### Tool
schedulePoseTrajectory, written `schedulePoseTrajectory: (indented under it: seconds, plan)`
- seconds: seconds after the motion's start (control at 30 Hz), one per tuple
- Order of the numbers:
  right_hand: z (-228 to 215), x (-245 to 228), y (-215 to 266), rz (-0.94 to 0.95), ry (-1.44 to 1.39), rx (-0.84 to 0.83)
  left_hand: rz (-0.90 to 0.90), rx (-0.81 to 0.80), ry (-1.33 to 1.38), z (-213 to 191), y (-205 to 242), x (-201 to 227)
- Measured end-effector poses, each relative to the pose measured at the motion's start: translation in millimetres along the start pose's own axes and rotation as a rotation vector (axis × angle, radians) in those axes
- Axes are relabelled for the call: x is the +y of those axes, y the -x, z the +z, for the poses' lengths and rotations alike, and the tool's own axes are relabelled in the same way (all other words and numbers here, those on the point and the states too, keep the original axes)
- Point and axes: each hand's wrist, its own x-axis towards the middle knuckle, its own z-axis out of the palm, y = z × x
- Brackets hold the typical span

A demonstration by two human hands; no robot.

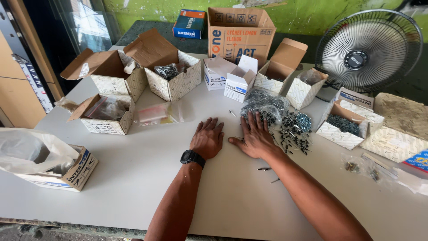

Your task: The person sorts small metal pins on a white table, picking them up and arranging them into piles. They then gather the sorted pins and place them into a small plastic bag, which is subsequently put into a cardboard box.

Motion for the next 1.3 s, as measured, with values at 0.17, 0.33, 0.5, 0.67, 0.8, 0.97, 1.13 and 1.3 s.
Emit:
schedulePoseTrajectory:
  seconds: [0.17,0.33,0.5,0.67,0.8,0.97,1.13,1.3]
  plan:
    - [3,-15,-27,-0.115,0.024,0.054,0.003,0.035,0.033,1,-1,-3]
    - [24,-6,-57,-0.159,-0.014,-0.021,0.016,0.094,0.064,1,-1,-4]
    - [17,-2,-45,-0.188,-0.002,-0.090,0.018,0.075,0.052,0,-1,-4]
    - [7,16,-5,-0.302,0.008,-0.055,0.026,0.054,0.028,-3,1,0]
    - [10,38,21,-0.295,0.009,-0.070,0.043,0.024,-0.004,-3,2,1]
    - [14,50,31,-0.259,0.013,-0.076,0.053,0.000,-0.025,-1,3,2]
    - [14,50,32,-0.250,-0.002,-0.069,0.051,-0.005,-0.040,-3,2,2]
    - [25,56,28,-0.283,0.017,0.027,0.070,0.019,-0.020,-1,1,-1]
